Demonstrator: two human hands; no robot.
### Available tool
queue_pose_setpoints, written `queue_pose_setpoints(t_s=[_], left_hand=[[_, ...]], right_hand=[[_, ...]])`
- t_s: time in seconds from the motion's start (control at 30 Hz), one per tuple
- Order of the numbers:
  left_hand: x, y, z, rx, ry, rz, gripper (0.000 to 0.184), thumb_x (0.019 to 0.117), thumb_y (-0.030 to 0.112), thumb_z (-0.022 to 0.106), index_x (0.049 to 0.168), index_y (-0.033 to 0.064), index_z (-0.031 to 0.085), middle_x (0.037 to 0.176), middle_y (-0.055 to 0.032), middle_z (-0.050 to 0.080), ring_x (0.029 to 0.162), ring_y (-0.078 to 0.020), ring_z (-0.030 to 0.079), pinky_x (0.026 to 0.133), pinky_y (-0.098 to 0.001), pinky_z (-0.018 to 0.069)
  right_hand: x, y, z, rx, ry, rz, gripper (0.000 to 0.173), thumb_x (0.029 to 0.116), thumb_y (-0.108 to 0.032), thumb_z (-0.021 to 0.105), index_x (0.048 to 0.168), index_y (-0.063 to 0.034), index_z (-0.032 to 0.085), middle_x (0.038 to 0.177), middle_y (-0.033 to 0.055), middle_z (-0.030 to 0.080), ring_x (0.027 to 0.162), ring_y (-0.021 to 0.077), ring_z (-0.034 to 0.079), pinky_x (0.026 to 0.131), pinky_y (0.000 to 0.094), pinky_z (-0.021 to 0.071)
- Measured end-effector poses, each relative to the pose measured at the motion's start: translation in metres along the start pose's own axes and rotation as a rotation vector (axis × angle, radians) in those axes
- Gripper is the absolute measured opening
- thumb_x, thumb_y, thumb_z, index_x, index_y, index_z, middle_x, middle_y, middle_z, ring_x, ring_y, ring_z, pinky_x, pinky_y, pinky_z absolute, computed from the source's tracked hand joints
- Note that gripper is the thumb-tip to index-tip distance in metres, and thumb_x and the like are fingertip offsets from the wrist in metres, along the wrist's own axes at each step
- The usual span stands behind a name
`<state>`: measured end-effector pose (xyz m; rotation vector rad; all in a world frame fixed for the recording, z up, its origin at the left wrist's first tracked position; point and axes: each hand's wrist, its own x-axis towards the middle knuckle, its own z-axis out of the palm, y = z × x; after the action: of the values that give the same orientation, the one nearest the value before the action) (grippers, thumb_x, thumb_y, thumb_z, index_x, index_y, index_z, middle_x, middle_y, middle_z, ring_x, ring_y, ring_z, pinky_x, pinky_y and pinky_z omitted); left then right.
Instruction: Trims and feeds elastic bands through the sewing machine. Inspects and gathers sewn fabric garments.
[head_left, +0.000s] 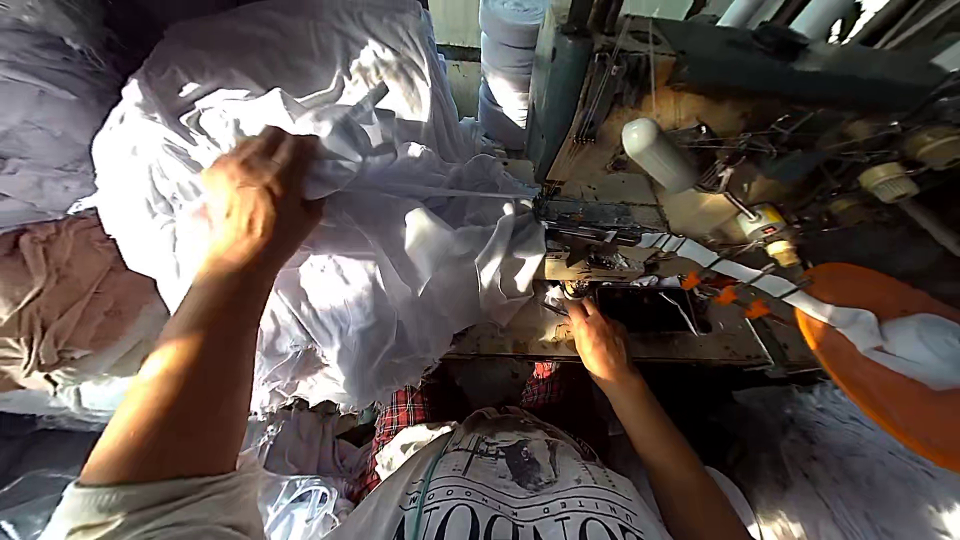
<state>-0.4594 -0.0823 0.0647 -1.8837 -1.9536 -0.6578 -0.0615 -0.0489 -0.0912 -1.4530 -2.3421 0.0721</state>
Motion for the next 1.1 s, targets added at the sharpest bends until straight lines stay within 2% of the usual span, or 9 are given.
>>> queue_pose_setpoints(t_s=[0.27,0.37,0.5,0.6,0.7,0.77,0.9,0.97,1.1], left_hand=[[-0.013,-0.011,0.053,-0.046,0.096,0.019,0.048,0.0866,0.012,0.065,0.132,-0.0027,0.062,0.134,-0.0298,0.059,0.117,-0.0528,0.059,0.092,-0.0686,0.0446],[-0.011,0.004,0.033,-0.025,0.066,-0.051,0.069,0.0807,0.010,0.078,0.143,-0.0051,0.051,0.150,-0.0342,0.044,0.134,-0.0570,0.045,0.104,-0.0718,0.0374],[-0.005,0.042,0.029,0.045,0.003,0.231,0.049,0.0918,0.002,0.061,0.141,-0.0016,0.058,0.149,-0.0297,0.049,0.141,-0.0490,0.043,0.113,-0.0664,0.0321],[0.008,0.049,0.055,0.040,-0.139,0.474,0.039,0.0904,-0.003,0.063,0.129,0.0017,0.067,0.130,-0.0221,0.066,0.127,-0.0414,0.060,0.111,-0.0618,0.0391],[0.015,0.042,0.048,-0.058,-0.267,0.283,0.016,0.0916,0.000,0.065,0.106,-0.0027,0.072,0.099,-0.0205,0.073,0.100,-0.0388,0.070,0.100,-0.0581,0.0470],[0.007,0.040,0.021,-0.263,-0.266,0.139,0.007,0.0926,0.005,0.070,0.095,-0.0020,0.071,0.082,-0.0170,0.069,0.079,-0.0331,0.069,0.076,-0.0549,0.0534],[-0.021,0.023,-0.005,-0.996,-0.367,-0.001,0.009,0.0944,0.010,0.062,0.087,0.0090,0.067,0.072,0.0042,0.067,0.062,-0.0006,0.061,0.057,-0.0167,0.0510],[-0.030,0.029,-0.008,-1.206,-0.407,-0.074,0.017,0.0971,0.008,0.057,0.082,0.0132,0.063,0.069,0.0058,0.066,0.062,-0.0004,0.061,0.059,-0.0152,0.0505],[-0.051,0.036,-0.002,-1.226,-0.357,-0.079,0.015,0.0975,0.009,0.058,0.086,0.0133,0.067,0.070,0.0094,0.066,0.064,0.0015,0.062,0.062,-0.0158,0.0527]], right_hand=[[0.003,0.011,0.005,0.035,0.076,-0.013,0.026,0.0977,-0.013,0.065,0.116,0.0046,0.071,0.111,0.0265,0.069,0.094,0.0420,0.072,0.074,0.0532,0.0593],[0.000,0.015,0.013,-0.005,0.151,-0.122,0.025,0.0914,-0.018,0.073,0.105,0.0039,0.074,0.106,0.0246,0.070,0.100,0.0446,0.069,0.076,0.0559,0.0580],[0.007,0.011,0.014,-0.103,0.124,-0.228,0.009,0.0858,0.005,0.069,0.094,0.0059,0.074,0.098,0.0252,0.071,0.097,0.0462,0.068,0.081,0.0600,0.0537],[0.014,0.014,0.009,-0.094,0.109,-0.261,0.008,0.0875,0.009,0.064,0.090,0.0072,0.071,0.094,0.0258,0.069,0.092,0.0456,0.069,0.081,0.0605,0.0534],[0.007,0.013,0.000,0.066,0.236,-0.194,0.017,0.0955,-0.005,0.061,0.088,0.0081,0.069,0.098,0.0257,0.070,0.089,0.0425,0.071,0.078,0.0571,0.0560],[0.001,0.008,-0.012,0.240,0.377,-0.150,0.025,0.0975,-0.012,0.056,0.086,0.0070,0.068,0.096,0.0227,0.070,0.083,0.0352,0.072,0.071,0.0472,0.0589],[0.014,-0.016,-0.041,0.572,0.372,-0.130,0.032,0.1038,-0.018,0.053,0.089,0.0062,0.066,0.076,0.0129,0.064,0.064,0.0146,0.064,0.061,0.0268,0.0556],[0.032,-0.034,-0.057,0.598,0.248,-0.145,0.029,0.1057,-0.015,0.049,0.099,0.0085,0.066,0.076,0.0125,0.066,0.063,0.0155,0.065,0.061,0.0306,0.0578],[0.081,-0.065,-0.073,0.325,0.090,-0.148,0.024,0.1050,-0.008,0.049,0.109,0.0105,0.063,0.085,0.0252,0.068,0.077,0.0415,0.070,0.071,0.0570,0.0560]])
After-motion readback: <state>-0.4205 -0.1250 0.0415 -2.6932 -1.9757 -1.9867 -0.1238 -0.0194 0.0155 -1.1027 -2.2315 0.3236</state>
